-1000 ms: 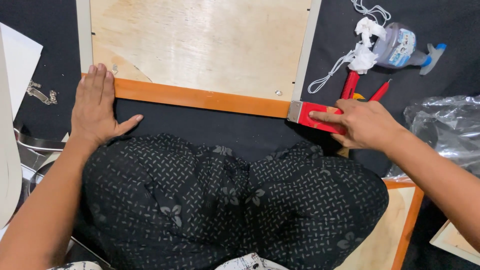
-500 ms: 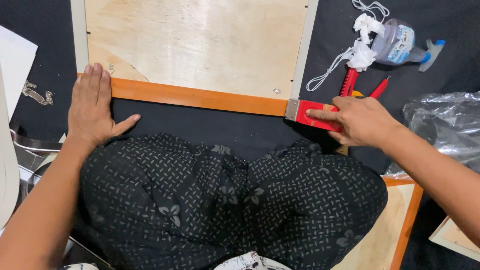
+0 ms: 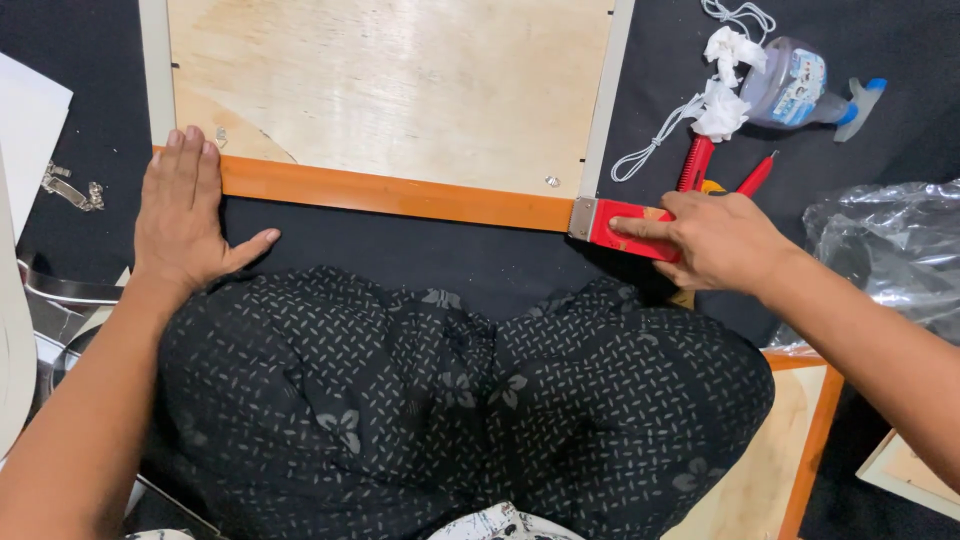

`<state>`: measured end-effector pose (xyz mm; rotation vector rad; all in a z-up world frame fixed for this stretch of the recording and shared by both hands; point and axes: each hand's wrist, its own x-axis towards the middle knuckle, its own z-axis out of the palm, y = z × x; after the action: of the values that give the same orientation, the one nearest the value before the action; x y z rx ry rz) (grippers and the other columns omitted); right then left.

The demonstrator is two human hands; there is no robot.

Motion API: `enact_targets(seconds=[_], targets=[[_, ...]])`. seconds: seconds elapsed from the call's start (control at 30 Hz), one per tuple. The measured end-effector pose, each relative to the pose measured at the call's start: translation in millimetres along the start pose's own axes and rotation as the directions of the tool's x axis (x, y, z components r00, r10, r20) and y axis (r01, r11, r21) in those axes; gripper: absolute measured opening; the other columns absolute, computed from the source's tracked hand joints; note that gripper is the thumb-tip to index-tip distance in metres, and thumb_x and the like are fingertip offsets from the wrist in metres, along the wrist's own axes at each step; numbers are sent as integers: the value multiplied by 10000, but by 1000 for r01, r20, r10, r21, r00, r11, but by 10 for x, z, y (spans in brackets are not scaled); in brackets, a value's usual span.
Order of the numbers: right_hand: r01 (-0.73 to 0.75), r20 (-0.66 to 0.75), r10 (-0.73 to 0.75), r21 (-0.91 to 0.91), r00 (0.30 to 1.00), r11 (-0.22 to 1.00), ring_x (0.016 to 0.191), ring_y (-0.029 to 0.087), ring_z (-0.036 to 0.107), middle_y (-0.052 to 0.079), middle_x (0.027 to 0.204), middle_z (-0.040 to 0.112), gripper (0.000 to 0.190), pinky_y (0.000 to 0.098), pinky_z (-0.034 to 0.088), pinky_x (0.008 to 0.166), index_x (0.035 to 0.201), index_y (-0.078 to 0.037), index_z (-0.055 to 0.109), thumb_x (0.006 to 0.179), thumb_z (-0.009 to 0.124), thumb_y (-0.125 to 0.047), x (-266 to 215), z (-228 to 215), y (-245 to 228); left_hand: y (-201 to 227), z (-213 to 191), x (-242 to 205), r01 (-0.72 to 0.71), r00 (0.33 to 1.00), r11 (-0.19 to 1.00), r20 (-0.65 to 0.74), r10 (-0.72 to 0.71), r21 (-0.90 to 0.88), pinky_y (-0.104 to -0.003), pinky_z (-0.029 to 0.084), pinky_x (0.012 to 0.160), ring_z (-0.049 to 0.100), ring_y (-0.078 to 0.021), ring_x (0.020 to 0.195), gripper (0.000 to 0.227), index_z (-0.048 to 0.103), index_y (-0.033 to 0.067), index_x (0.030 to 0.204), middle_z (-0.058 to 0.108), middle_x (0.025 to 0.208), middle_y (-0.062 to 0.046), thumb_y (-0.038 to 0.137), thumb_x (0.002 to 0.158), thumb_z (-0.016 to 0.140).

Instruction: Applying adhesive tape to the back edges of a wooden picture frame using a tape dispenser to seal the backing.

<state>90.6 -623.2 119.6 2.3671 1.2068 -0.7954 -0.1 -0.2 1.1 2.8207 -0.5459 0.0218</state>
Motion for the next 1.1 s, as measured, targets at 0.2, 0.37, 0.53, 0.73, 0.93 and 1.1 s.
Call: enact_targets(seconds=[0.2,0.37,0.53,0.73,0.93,1.1], targets=[[-39,40,41,-45,998,998,799,197,690,-15,947,596,702,364,483,506,1537,-579,368,864,565,-606,23,-89,-56,0,-4,2,31,998,1000,63,-31,-1,-593,192,1293,122,-399,1604,1072,84,-1,1666,93,1733,-192,670,938,498],[-51,80,56,-70,995,996,812,208,687,-16,941,590,718,373,495,490,1538,-581,358,855,570,-640,60,-130,-80,6,-17,15,54,993,999,102,-54,3,-611,198,1282,98,-412,1599,1075,47,9,1660,77,1727,-214,673,934,481],[-73,151,85,-80,985,994,828,214,693,-10,964,611,723,373,507,523,1544,-581,346,858,566,-641,85,-213,-118,95,-148,96,89,978,995,192,-80,-35,-585,107,1285,50,-418,1583,1081,76,-82,1624,53,1698,-275,682,928,396],[-84,133,93,-71,987,994,813,227,689,-10,930,608,692,375,466,488,1523,-580,380,861,572,-637,102,-217,-132,181,-312,206,155,923,987,362,-128,-47,-498,-20,1276,-51,-359,1581,1161,37,-81,1607,-30,1691,-263,772,873,323],[-182,172,185,-30,968,983,1031,153,709,-61,1071,637,685,292,596,859,1447,-620,461,779,609,-611,72,-405,-210,720,-280,433,455,773,888,468,-429,64,-557,-60,1282,-94,-417,1574,1439,64,-102,1611,-53,1683,-305,991,719,349],[-160,174,160,-14,972,987,1061,162,706,-55,1081,637,688,303,593,886,1450,-602,470,780,623,-606,67,-364,-192,1792,-124,792,257,832,959,477,-282,119,-507,-27,1272,27,-429,1584,1419,193,-128,1593,98,1681,-328,1001,753,379]])
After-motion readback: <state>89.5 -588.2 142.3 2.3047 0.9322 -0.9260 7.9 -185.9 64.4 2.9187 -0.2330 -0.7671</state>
